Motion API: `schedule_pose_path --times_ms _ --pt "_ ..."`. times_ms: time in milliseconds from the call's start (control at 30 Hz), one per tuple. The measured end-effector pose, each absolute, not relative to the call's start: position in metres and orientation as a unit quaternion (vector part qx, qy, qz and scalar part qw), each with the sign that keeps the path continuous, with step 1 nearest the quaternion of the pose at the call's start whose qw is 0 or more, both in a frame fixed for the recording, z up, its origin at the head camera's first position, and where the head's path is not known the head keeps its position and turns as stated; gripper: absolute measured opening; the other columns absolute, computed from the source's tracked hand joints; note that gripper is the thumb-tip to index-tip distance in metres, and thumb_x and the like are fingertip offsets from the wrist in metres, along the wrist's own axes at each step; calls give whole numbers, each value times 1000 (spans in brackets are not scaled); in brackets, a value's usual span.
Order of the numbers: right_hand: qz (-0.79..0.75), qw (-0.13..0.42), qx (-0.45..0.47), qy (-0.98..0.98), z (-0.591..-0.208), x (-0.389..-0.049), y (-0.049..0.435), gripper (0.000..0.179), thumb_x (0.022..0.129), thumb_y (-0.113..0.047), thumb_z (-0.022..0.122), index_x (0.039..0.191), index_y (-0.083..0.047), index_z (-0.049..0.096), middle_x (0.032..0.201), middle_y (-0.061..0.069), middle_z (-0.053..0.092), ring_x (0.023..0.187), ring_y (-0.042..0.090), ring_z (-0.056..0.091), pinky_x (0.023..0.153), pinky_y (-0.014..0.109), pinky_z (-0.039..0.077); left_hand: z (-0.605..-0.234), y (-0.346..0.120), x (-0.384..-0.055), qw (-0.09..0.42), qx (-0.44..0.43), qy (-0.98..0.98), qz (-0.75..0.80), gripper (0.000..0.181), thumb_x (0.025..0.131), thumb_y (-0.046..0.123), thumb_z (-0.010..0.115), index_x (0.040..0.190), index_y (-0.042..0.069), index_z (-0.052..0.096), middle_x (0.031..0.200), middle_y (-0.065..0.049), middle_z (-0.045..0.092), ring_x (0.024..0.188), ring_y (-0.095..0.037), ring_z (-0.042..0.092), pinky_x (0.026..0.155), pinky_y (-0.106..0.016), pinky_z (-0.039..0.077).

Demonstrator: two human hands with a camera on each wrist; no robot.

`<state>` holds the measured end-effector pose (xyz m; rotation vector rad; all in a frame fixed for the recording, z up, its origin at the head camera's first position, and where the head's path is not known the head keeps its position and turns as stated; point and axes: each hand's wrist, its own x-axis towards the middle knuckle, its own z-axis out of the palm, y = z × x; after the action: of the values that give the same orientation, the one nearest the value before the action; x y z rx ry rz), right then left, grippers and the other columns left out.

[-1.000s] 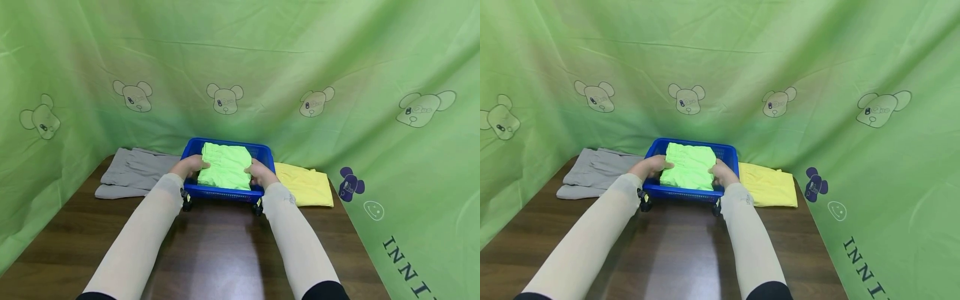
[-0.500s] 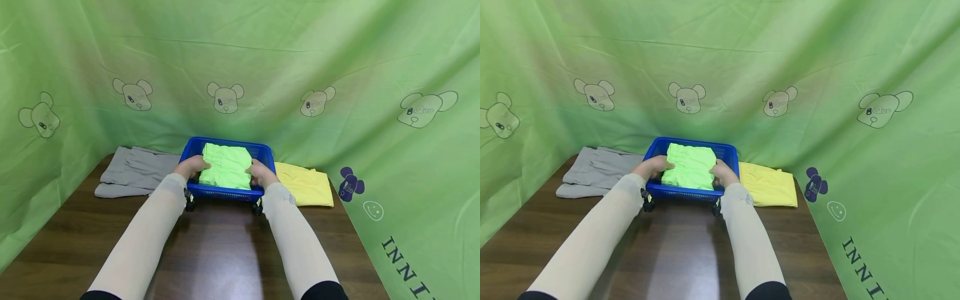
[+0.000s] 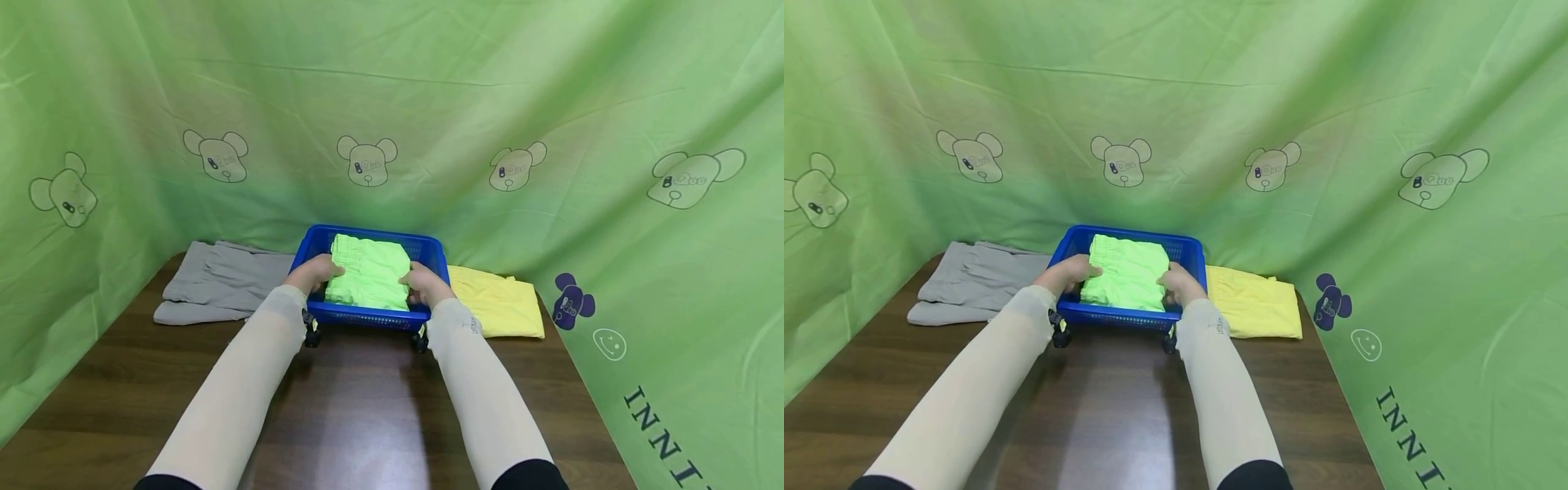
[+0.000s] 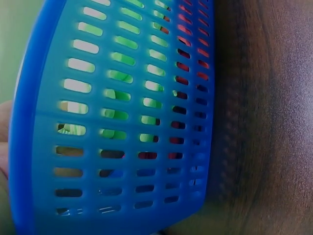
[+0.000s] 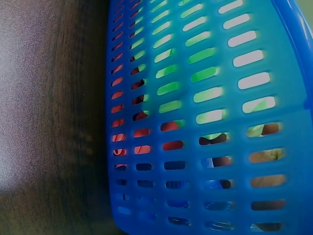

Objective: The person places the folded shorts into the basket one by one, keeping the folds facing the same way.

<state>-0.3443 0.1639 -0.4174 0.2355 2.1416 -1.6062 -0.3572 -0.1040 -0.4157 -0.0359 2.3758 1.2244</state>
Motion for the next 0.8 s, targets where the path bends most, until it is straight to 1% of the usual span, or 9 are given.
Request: schedule_pose_path --times_ms 67,133,233,333,467,533,733,767,800 --pt "-581 227 87 776 -417 -344 163 80 106 -5 48 166 -18 -2 164 11 21 55 15 33 59 30 43 -415 -104 -357 226 -15 863 450 73 109 32 49 165 11 8 109 -8 62 50 -12 16 53 -31 28" --pt "-581 229 89 776 -417 -344 163 80 106 -5 48 166 -18 -3 165 10 19 55 14 32 59 30 43 -416 -104 -357 221 -16 864 453 74 109 32 49 165 11 7 130 -13 54 50 -11 16 51 -30 27" --pt "-582 236 92 773 -417 -344 162 79 106 -5 47 166 -16 -3 162 12 24 55 14 33 60 29 43 -417 -104 -357 216 -17 866 451 73 109 32 50 165 11 9 123 -15 54 49 -11 16 52 -30 28" --pt "-583 244 93 769 -418 -344 161 77 106 -4 46 166 -14 -2 151 15 34 56 14 38 60 29 45 -418 -105 -357 214 -20 870 443 74 108 33 50 165 10 9 121 -15 57 49 -11 17 53 -31 30" --pt "-579 252 94 770 -418 -343 159 74 107 -5 45 165 -12 1 133 15 43 59 14 43 61 29 48 -417 -105 -357 218 -19 876 430 75 109 34 50 165 10 7 141 -13 49 49 -10 18 54 -32 31" --pt "-576 257 95 771 -418 -342 158 74 107 -6 45 165 -11 0 130 16 44 58 14 43 62 29 48 -416 -105 -358 220 -16 880 420 75 109 34 50 165 10 7 144 -15 50 49 -11 18 55 -32 32" --pt "-561 261 97 779 -417 -340 159 79 106 -7 49 165 -11 -3 149 15 34 56 14 40 63 29 47 -416 -102 -360 212 -10 895 392 76 107 34 52 164 6 11 151 -17 40 48 -11 20 55 -33 33" --pt "-558 260 98 782 -417 -339 160 79 106 -7 50 165 -11 -3 152 15 31 56 14 39 63 29 47 -416 -101 -360 212 -8 896 390 76 107 34 53 164 5 11 153 -18 35 50 -12 20 57 -34 35" --pt "-554 259 99 785 -417 -339 160 80 106 -8 51 165 -11 -2 154 15 29 56 14 38 63 29 47 -416 -101 -360 212 -7 897 387 76 107 34 53 164 5 12 157 -18 34 54 -13 28 62 -35 42"
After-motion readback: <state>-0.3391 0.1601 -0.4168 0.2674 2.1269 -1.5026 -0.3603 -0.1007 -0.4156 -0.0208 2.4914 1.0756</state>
